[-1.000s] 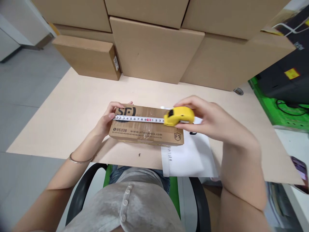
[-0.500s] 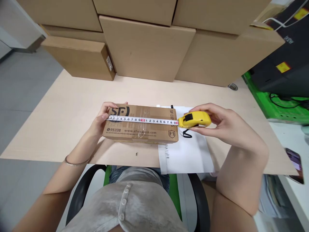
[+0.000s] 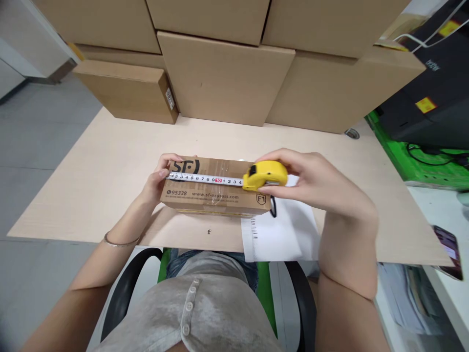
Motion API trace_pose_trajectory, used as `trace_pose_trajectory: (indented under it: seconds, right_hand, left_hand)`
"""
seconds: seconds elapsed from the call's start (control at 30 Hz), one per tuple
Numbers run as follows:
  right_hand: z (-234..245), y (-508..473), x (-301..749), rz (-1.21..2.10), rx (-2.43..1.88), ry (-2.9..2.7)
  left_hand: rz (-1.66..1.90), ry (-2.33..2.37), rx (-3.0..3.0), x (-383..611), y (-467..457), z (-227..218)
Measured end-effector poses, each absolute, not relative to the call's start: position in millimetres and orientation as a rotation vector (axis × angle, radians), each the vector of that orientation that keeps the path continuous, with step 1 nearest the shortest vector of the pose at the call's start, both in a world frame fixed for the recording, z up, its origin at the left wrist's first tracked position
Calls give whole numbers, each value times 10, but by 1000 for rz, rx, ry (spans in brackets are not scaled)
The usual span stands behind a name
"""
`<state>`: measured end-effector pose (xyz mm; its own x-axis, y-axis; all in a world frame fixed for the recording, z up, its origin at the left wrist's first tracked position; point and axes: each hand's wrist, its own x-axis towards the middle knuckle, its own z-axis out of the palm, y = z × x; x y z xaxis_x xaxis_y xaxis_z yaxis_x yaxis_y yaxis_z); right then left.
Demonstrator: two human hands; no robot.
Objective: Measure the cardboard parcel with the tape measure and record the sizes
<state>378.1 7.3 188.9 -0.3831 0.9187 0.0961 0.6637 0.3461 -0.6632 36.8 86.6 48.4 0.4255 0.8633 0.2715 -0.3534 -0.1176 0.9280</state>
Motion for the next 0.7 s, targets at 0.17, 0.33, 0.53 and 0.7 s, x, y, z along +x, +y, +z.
trace_pose_trajectory:
  seconds: [0.17,0.33,0.53,0.7]
  right_hand:
    - [1916,246,3232,746,-1207,-2250]
    - [1859,179,3246,759,-1232,-2066]
    - [1526,404,3356,842,-1241,-1805]
    - [1454,592,3240,928,-1168,-1735]
  left_hand:
    - [1202,595,1414,293,836,474]
    - [1372,699,1869,47,672,484]
    - [1442,497,2474,45,236,688]
    - [1369,313,2218,315,261,769]
